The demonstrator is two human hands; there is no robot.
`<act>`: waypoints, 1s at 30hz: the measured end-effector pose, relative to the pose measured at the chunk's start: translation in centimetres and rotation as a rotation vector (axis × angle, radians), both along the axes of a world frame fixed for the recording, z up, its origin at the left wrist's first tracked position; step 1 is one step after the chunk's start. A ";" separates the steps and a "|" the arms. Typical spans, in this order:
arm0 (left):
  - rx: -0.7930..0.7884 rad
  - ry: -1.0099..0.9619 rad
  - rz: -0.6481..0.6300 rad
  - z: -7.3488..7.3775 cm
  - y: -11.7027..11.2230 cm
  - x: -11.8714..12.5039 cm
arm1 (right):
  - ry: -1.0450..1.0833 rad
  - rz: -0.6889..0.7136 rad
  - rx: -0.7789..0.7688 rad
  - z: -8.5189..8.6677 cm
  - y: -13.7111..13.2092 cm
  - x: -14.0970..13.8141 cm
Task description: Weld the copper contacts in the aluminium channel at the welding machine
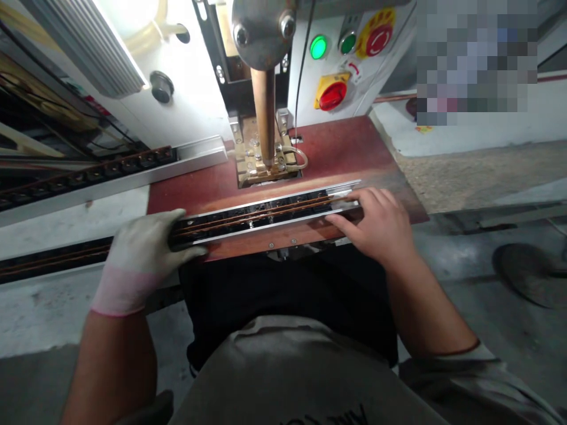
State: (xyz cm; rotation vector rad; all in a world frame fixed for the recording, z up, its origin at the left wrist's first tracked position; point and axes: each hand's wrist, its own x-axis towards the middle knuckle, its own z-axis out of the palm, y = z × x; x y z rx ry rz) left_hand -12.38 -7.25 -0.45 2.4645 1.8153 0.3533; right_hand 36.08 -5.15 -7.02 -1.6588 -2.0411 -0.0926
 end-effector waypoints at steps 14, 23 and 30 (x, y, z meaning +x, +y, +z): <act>-0.014 0.142 -0.136 -1.0 2.7 18.2 | 0.044 -0.051 0.052 -1.5 0.1 -2.3; -0.012 0.208 -0.129 -1.0 2.5 18.0 | 0.028 0.006 -0.027 -0.9 -0.1 -2.0; -0.010 0.189 -0.121 -1.0 2.7 18.1 | 0.052 0.031 0.043 -1.5 0.1 -1.8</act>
